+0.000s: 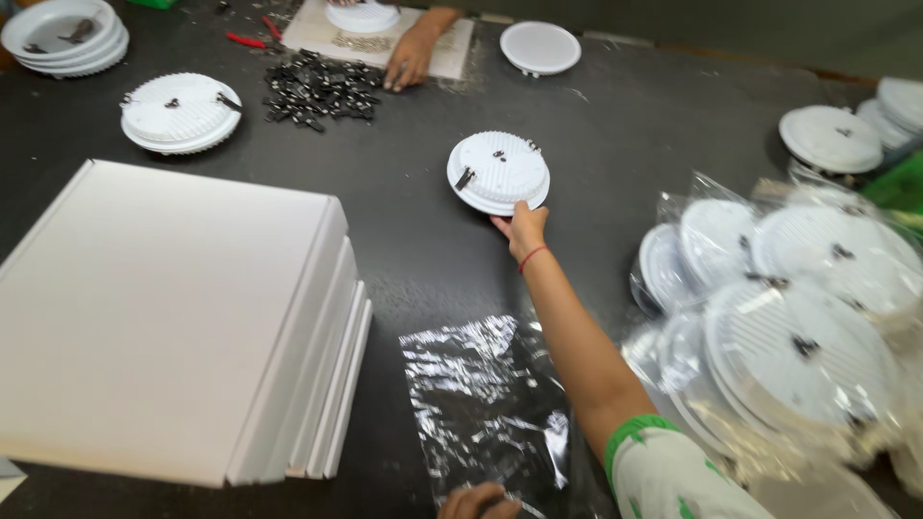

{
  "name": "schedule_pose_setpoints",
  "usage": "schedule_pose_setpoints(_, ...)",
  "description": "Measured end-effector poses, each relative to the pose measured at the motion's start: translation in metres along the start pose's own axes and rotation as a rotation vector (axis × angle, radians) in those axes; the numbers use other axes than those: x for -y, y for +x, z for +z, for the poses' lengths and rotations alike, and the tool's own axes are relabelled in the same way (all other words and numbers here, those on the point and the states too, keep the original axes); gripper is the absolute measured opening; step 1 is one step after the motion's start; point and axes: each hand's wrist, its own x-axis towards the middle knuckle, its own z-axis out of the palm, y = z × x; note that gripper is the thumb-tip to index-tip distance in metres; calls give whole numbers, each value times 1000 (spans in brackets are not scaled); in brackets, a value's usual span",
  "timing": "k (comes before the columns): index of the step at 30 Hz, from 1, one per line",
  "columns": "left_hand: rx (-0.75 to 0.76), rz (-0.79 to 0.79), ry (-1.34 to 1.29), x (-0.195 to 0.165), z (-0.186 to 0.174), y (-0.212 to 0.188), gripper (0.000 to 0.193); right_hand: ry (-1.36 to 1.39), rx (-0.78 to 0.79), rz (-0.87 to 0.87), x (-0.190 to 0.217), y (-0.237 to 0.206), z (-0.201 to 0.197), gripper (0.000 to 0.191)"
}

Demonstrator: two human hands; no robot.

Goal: The person wraps round LED panel lights in clear plastic bags and places the bagged panels into white cardboard boxes. They fold the box flaps closed and stack the finished boxes on the workbench.

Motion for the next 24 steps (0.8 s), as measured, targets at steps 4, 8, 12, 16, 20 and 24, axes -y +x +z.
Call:
schedule_pose_setpoints(4,-16,85,-18,-25,-24,-16,27,4,43,43,-7,-58,-70,37)
schedule_pose_setpoints(8,-211,-128,-48,-67,-55,-29,17,15,68,73,-5,-119,-128,35)
schedule_pose_setpoints(12,-283,-490,26,-101,-87,-41,17,83,33,121,-3,-168,-167,32)
schedule_pose_setpoints(16,-227,-217,141,-129,-106,-54,16,84,73,137,6,-207,-196,27)
schedule_pose_setpoints(20,-134,-57,180,-158,-100,-62,14,23,211,197,35,-237,-220,22)
schedule_pose_setpoints(24,-72,117,195,-181,-82,-63,14,185,429,108,77,-283,-246,28)
